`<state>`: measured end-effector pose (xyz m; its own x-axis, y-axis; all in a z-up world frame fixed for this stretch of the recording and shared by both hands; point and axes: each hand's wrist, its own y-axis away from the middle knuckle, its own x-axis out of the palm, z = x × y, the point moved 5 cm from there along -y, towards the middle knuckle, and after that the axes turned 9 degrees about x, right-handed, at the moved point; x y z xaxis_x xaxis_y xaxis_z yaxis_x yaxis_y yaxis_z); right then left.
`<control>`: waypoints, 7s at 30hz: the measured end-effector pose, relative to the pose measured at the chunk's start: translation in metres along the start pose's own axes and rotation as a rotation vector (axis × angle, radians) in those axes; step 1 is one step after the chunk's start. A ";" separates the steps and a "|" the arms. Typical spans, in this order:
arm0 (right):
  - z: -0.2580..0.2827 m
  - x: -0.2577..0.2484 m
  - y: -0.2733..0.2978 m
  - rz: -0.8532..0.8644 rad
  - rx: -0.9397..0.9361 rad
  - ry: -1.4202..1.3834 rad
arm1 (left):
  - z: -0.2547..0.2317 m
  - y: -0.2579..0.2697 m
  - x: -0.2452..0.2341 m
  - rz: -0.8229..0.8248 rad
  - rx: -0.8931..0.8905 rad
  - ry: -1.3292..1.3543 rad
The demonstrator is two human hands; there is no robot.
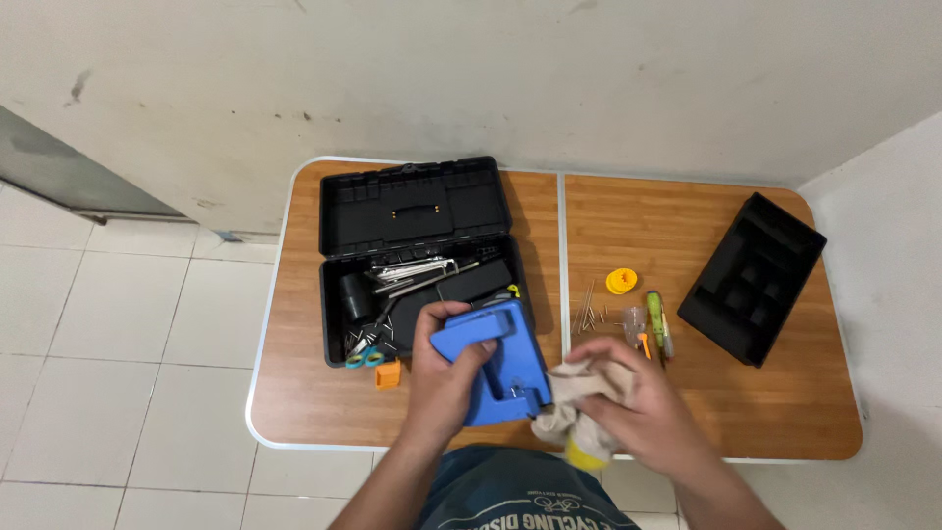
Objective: The person cleans a plastic tray and a pair of scissors with a cloth by hand before placing them on a table.
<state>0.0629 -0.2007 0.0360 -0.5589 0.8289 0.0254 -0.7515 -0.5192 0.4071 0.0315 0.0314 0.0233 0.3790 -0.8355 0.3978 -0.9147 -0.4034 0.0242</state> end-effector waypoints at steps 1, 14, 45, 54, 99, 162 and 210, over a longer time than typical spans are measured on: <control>0.007 0.009 -0.004 -0.001 -0.001 0.001 | -0.004 0.001 0.001 0.020 0.029 -0.017; 0.019 0.051 -0.034 -0.085 0.182 0.379 | -0.021 -0.010 -0.019 0.034 0.070 -0.161; -0.098 -0.126 -0.043 -0.511 0.291 -0.087 | 0.216 0.017 0.065 0.134 -0.329 0.073; -0.024 -0.327 -0.144 -0.847 -0.090 0.786 | 0.263 0.057 0.038 0.279 -0.581 -0.482; -0.198 -0.318 -0.352 -0.523 0.115 1.026 | 0.220 0.202 -0.080 -0.020 -0.784 -0.942; -0.059 -0.100 0.018 -0.043 -0.004 0.145 | 0.057 0.047 0.102 0.436 -0.215 -0.121; -0.074 -0.101 -0.001 0.093 0.211 -0.431 | 0.042 0.071 0.123 0.514 0.042 -0.675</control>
<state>0.0939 -0.2993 -0.0341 -0.3910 0.8147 0.4282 -0.5924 -0.5788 0.5604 0.0189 -0.1157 0.0356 -0.0673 -0.9568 -0.2828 -0.9952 0.0845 -0.0489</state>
